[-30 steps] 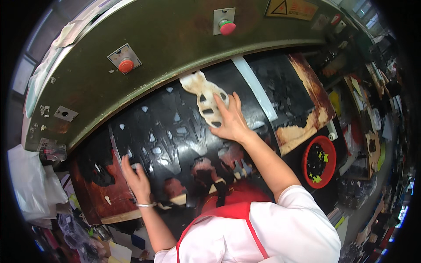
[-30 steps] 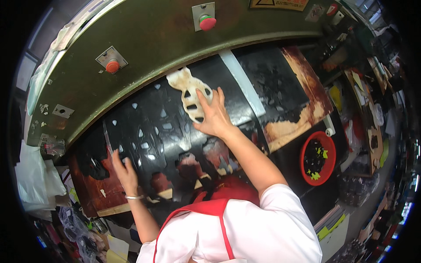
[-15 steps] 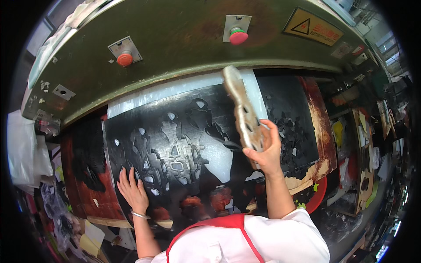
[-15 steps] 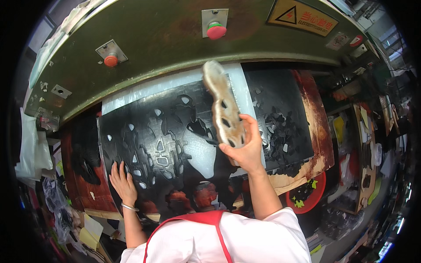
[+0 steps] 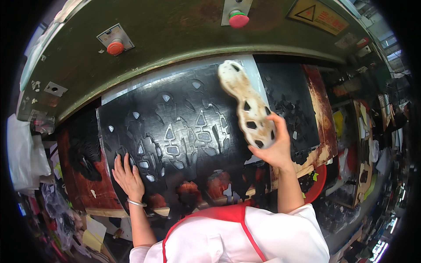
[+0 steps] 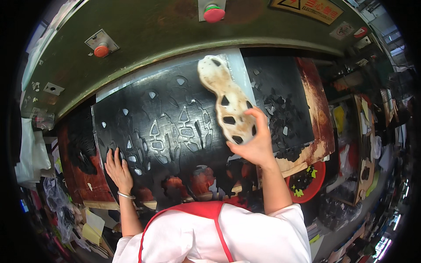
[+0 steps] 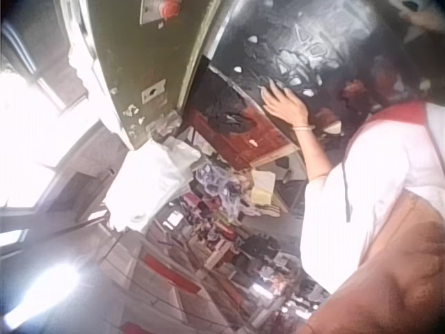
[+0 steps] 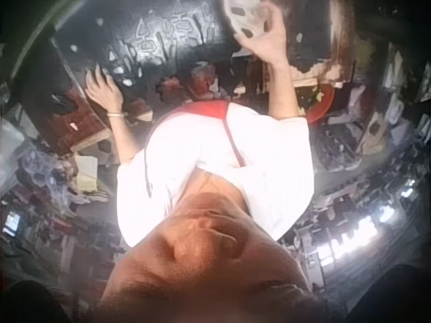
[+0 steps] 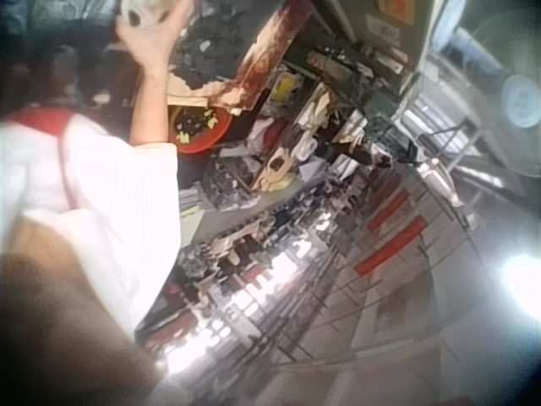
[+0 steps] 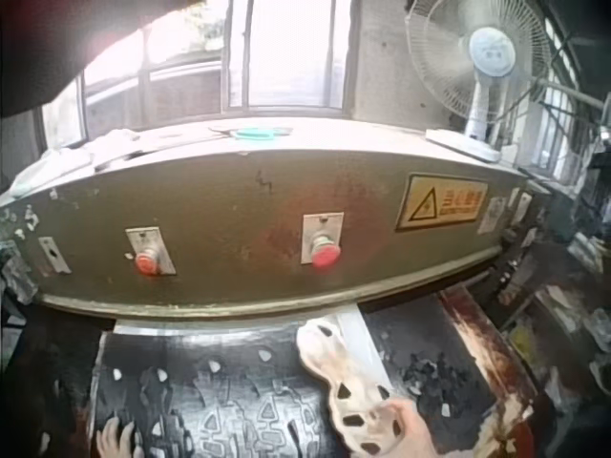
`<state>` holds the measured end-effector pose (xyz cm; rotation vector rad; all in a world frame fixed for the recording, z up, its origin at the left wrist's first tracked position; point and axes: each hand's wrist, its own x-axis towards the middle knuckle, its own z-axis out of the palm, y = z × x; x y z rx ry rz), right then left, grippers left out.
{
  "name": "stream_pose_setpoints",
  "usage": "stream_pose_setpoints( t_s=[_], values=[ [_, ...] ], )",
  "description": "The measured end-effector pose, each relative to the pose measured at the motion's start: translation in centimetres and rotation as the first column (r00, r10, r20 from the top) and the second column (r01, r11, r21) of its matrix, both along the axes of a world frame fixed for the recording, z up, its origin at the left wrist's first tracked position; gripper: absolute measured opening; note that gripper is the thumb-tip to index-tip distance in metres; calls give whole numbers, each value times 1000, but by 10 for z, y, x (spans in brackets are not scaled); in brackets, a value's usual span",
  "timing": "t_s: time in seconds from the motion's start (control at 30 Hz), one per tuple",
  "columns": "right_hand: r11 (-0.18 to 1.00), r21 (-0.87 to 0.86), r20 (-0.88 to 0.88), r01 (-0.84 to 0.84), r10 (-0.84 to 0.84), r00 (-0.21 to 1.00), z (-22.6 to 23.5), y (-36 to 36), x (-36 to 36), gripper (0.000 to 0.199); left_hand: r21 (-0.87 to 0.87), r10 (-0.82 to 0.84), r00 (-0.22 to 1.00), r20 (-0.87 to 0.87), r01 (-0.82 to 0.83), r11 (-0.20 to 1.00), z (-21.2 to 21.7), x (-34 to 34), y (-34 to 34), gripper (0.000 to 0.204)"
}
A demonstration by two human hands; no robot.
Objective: The person repeatedly feeds a black rubber sheet into a roller machine, presses a white shoe sole against the rubber, and removes excess rubber pieces by hand. They collect the trimmed rubber scraps and place them into a red bin, repeating the cycle multiple times.
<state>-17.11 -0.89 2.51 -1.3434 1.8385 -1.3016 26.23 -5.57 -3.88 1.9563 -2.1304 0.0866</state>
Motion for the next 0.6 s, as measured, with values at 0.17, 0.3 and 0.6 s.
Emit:
stream_pose_setpoints(
  t_s=[0.17,0.3,0.6],
  values=[
    [992,-70,-484,-107,60,873,-24,-49,9,82,-13,10,1000,8,-10,1000,0,-5,-14,45],
    [999,-48,-480,-22,-3,877,-35,-49,16,100,63,-3,1000,-24,4,998,3,0,-29,46],
    [947,-222,-219,232,-280,935,-74,-57,36,87,66,178,835,-521,-168,984,32,115,-13,35]
  ],
)
